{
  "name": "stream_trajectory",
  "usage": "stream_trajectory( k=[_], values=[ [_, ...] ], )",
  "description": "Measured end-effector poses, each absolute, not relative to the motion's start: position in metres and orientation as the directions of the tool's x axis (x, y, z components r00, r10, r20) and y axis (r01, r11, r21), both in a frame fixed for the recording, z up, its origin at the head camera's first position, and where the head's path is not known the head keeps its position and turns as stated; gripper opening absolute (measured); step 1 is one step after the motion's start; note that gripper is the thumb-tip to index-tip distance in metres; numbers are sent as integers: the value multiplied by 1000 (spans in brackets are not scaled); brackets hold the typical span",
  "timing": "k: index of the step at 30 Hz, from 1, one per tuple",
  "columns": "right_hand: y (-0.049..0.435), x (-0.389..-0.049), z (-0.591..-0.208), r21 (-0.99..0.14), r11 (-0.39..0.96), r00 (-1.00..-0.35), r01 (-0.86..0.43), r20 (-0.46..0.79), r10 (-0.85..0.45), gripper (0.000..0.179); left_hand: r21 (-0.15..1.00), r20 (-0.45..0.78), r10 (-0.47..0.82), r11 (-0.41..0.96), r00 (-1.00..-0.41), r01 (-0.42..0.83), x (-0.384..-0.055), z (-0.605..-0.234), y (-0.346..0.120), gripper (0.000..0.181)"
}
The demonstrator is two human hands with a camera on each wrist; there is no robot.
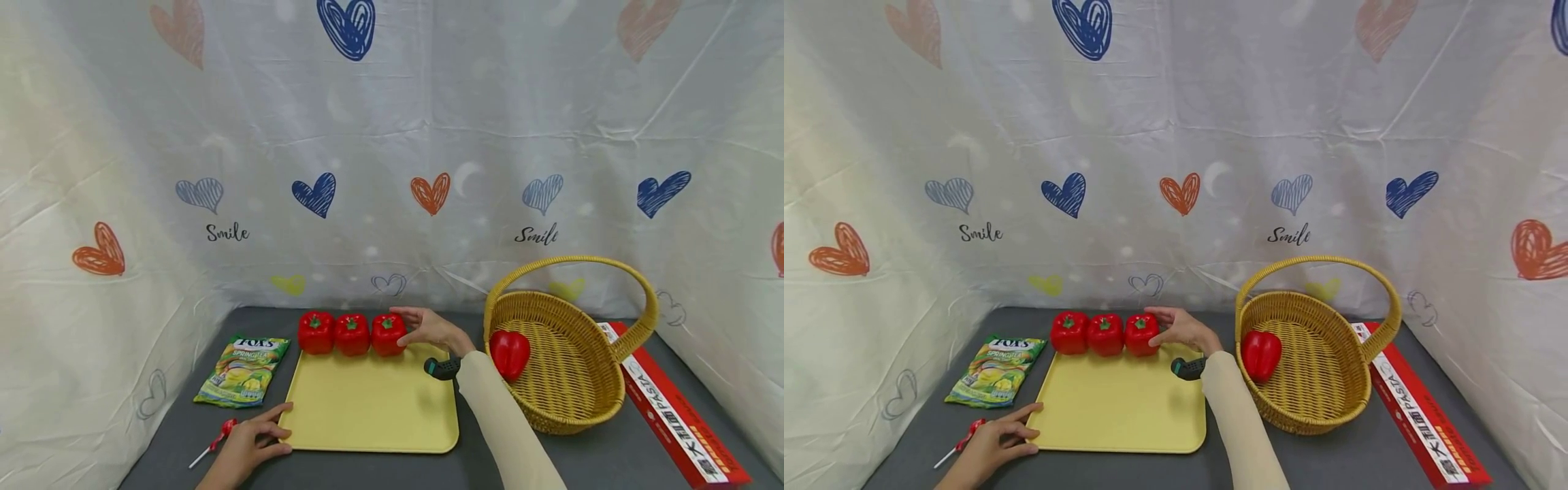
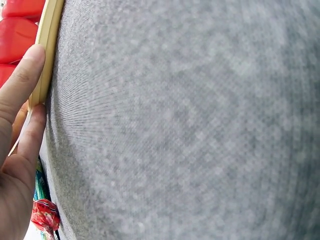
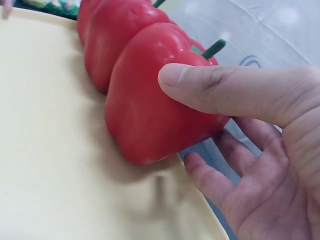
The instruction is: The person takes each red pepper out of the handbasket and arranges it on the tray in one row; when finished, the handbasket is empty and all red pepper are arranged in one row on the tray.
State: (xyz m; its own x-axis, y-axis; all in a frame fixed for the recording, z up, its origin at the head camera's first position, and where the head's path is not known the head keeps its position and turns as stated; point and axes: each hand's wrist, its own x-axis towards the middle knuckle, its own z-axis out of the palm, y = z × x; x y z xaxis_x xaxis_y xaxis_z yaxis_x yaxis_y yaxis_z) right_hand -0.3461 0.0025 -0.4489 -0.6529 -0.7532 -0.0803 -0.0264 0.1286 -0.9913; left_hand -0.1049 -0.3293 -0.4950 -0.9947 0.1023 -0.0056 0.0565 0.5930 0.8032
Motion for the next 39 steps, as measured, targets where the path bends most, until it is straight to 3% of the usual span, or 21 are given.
stream_trajectory(
  k=[6,14,21,32,35,39],
  values=[
    [10,-343,-444,-982,167,-656,-86,-70,-752,75,806,-3,108,589,-994,62,-105,-494,-327,20],
    [38,-325,-420,-983,155,-565,-100,-72,-822,67,821,-36,92,571,-995,23,-103,-493,-329,22],
    [83,-309,-405,-983,132,-535,-128,-43,-843,64,830,-43,96,558,-994,18,-104,-496,-329,23],
    [185,-291,-406,-992,-120,-512,45,80,-855,51,822,-56,83,569,-995,1,-105,-495,-328,24],
    [210,-289,-409,-984,-156,-528,82,90,-845,49,820,-55,84,572,-995,3,-106,-495,-328,25],
    [233,-283,-413,-992,-90,-630,84,17,-776,47,814,-54,86,581,-995,6,-105,-495,-328,25]
  ],
)
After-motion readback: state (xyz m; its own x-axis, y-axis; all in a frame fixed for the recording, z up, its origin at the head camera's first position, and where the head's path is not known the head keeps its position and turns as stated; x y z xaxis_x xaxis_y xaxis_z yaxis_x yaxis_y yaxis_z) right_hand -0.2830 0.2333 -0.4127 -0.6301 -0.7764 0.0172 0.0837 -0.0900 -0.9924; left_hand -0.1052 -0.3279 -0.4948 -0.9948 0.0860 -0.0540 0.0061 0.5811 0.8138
